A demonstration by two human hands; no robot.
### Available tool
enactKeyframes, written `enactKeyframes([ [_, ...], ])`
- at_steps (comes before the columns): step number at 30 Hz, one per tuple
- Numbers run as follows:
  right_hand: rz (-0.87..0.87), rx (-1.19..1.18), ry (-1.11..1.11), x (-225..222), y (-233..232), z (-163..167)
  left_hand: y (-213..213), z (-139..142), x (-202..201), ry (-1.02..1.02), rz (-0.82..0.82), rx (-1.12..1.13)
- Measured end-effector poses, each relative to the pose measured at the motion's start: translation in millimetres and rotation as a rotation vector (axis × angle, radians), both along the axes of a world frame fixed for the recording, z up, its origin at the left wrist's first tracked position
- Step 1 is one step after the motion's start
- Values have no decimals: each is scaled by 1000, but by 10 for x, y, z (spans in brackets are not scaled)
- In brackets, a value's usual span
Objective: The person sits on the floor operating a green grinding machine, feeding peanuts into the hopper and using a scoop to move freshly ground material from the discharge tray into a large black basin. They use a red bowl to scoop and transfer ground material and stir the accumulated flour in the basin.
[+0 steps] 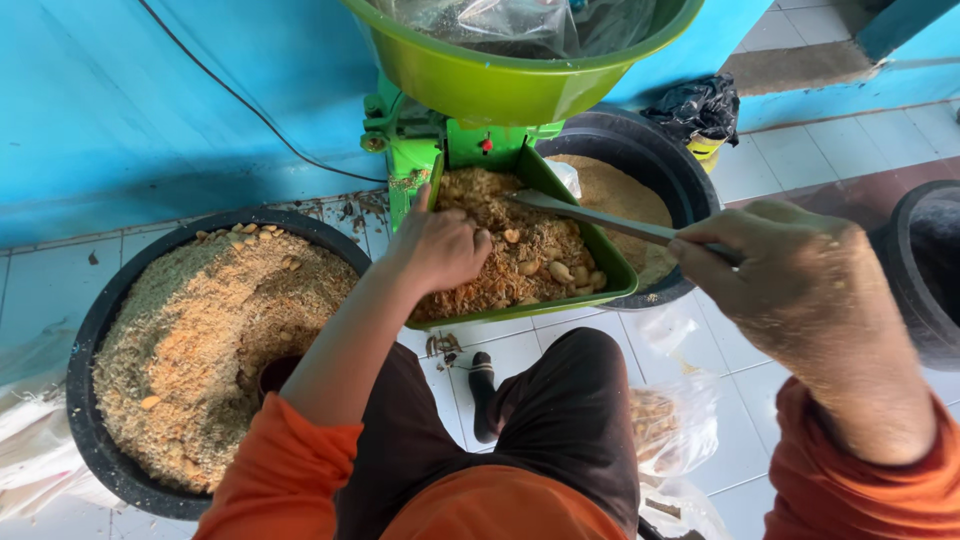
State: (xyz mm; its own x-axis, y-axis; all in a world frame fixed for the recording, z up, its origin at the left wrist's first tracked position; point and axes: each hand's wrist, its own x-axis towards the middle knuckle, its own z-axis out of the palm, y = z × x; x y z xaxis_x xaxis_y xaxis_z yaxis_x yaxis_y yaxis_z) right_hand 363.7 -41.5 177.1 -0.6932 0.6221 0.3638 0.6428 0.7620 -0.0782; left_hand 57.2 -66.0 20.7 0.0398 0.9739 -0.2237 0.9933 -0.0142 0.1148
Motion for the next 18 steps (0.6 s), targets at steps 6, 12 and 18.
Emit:
enactKeyframes([
  [6,207,229,-108,-458,26,-184,30,-171,-113,-116,91,90],
  [12,-32,30,52,-318,86,-363,590,-370,-294,77,-70,517],
  [18,169,297,-78,-566,231,-532,570,-107,-222,125,22,-182],
])
